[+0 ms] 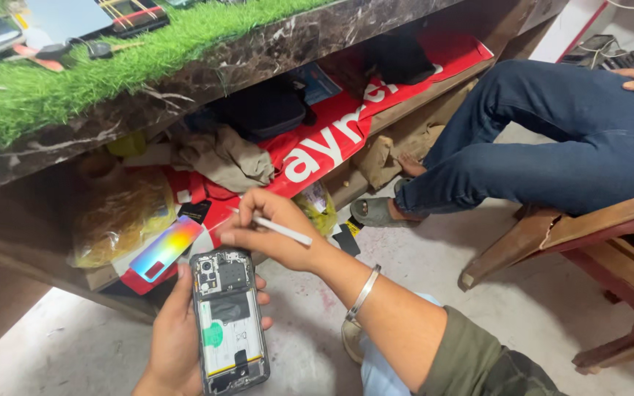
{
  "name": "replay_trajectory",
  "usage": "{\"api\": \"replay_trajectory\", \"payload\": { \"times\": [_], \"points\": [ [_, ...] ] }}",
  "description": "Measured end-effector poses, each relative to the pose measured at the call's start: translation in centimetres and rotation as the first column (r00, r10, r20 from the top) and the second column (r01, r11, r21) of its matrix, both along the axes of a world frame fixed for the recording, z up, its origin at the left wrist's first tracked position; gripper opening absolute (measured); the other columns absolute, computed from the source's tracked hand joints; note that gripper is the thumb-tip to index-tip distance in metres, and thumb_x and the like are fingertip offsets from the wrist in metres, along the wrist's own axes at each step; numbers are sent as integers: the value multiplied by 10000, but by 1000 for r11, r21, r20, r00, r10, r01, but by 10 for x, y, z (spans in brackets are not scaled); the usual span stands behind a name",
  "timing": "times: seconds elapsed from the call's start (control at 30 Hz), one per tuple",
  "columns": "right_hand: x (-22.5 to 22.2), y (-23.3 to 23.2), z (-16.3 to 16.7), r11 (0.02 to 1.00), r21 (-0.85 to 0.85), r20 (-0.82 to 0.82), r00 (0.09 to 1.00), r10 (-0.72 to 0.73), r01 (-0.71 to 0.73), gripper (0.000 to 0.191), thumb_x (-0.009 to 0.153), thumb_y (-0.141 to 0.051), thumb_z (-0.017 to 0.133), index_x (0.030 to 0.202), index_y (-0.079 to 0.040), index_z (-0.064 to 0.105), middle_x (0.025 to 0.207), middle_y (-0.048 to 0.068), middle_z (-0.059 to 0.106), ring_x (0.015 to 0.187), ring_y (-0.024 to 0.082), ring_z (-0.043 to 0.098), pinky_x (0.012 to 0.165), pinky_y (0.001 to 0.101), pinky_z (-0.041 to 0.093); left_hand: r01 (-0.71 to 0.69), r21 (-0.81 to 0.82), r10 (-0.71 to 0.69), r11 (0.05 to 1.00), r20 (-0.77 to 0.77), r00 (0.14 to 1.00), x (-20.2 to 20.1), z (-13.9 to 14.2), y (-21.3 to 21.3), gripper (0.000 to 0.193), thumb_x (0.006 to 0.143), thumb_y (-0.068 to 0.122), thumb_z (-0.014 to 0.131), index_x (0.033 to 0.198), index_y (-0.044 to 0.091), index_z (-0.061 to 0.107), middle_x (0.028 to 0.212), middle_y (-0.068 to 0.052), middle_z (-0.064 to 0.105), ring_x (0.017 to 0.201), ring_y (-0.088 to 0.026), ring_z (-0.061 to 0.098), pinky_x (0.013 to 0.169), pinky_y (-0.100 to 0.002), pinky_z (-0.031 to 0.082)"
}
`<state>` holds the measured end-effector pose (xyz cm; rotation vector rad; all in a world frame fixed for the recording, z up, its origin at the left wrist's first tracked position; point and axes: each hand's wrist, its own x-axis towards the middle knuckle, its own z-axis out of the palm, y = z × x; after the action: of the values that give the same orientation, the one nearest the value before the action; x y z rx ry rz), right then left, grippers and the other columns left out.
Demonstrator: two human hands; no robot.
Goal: The person holds a disassembled smartphone and uses a metal probe to work on its internal components, prying and adjusting parts inside the open chassis. At the end they press the back cover onto the phone and hold up the reassembled device.
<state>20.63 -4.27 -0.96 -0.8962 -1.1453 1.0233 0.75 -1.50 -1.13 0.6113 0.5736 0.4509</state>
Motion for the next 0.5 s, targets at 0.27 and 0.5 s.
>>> {"api": "replay_trajectory", "payload": {
  "times": [0.27, 0.5],
  "points": [
    [-2, -6, 6, 1000, -21, 176, 984, 26, -23, 293, 898, -59, 756, 864, -86, 466, 907, 65, 738, 892, 100, 707, 763, 266, 568, 81, -45, -74, 996, 146, 986, 9, -8, -8, 690, 1000, 616, 308, 1179, 21, 605, 982, -212, 716, 858, -324, 737, 686, -499, 640],
    [-18, -8, 14, 955, 91, 575, 767, -283, 284, 399, 810, -233, 865, 747, -83, 500, 619, 18, 563, 582, 91, 500, 541, 269, 447, 143, -82, -134, 986, 107, 985, 10, -6, -13, 759, 987, 638, 282, 1201, -2, 629, 991, -192, 720, 869, -314, 740, 704, -479, 639]
  ]
}}
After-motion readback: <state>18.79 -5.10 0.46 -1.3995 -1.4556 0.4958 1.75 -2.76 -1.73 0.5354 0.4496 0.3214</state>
